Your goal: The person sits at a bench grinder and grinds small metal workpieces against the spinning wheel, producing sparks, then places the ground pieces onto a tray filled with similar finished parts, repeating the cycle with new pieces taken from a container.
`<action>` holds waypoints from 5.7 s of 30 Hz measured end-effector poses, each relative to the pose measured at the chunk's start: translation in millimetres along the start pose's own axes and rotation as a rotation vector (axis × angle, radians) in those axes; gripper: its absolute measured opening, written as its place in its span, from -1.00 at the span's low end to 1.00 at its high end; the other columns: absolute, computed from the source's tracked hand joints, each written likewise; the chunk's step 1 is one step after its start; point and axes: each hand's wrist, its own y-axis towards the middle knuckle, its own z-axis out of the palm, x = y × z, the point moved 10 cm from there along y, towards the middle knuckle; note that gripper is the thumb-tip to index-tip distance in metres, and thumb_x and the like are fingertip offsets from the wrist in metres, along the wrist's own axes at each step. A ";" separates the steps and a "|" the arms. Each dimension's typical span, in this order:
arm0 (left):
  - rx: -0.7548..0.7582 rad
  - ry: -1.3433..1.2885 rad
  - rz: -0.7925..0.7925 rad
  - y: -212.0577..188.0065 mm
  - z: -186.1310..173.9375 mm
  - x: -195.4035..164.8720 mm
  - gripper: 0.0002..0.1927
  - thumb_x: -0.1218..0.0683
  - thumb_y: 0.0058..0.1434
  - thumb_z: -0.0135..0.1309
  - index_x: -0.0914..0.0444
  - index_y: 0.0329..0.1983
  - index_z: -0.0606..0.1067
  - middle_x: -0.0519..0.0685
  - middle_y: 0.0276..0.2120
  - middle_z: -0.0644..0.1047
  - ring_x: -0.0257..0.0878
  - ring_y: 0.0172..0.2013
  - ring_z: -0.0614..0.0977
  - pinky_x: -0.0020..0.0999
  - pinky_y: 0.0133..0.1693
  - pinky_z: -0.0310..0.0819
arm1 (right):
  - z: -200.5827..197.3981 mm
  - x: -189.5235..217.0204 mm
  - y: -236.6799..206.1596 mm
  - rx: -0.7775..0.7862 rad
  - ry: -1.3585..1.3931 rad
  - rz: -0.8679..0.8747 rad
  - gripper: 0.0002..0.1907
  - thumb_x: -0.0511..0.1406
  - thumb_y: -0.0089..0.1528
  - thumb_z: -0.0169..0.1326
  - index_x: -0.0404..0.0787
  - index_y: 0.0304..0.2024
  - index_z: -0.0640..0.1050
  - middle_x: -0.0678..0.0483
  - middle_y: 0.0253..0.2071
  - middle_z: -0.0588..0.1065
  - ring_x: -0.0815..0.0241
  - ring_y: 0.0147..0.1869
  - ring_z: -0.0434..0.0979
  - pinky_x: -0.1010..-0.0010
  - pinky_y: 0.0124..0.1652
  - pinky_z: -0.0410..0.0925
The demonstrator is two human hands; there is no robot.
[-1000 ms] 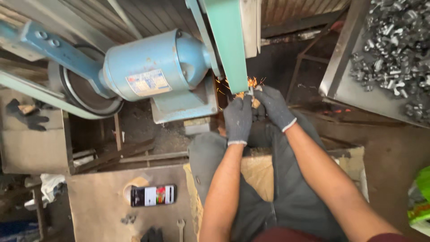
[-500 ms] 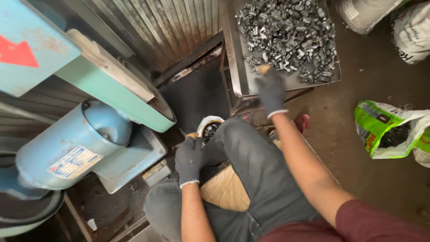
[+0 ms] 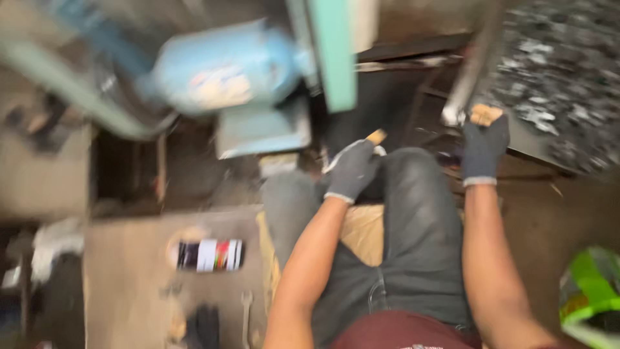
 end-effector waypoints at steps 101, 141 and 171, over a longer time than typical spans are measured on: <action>-0.215 -0.625 -0.188 2.2 -34.2 57.5 -0.66 0.17 0.27 0.15 0.35 0.10 0.59 0.00 -0.07 0.68 -0.28 -0.11 0.70 -0.42 -0.05 0.56 | 175.9 23.7 -109.0 0.738 0.306 0.548 -0.70 -0.33 0.27 0.06 -0.25 0.05 0.58 0.12 -0.43 0.53 0.36 -0.55 0.44 0.51 -0.52 0.31; -0.264 -0.308 -0.352 24.4 2.0 102.1 -0.69 -0.04 0.35 0.01 0.31 -0.25 0.55 0.17 -0.39 0.65 0.03 -0.37 0.72 -0.07 -0.29 0.53 | 184.4 -2.1 -59.4 0.609 0.127 0.165 -0.71 -0.25 0.40 0.06 -0.30 0.07 0.59 0.04 0.01 0.60 0.21 0.10 0.55 0.40 0.11 0.40; -0.099 -0.096 0.064 -52.1 13.6 35.5 -0.78 0.01 0.21 0.15 0.22 -0.17 0.58 0.14 -0.24 0.65 0.11 -0.13 0.67 -0.07 -0.09 0.51 | 77.6 84.2 -130.0 0.485 -0.220 -0.116 -0.81 -0.48 0.35 0.12 -0.34 0.00 0.64 0.00 -0.04 0.60 0.24 0.05 0.58 0.40 0.08 0.41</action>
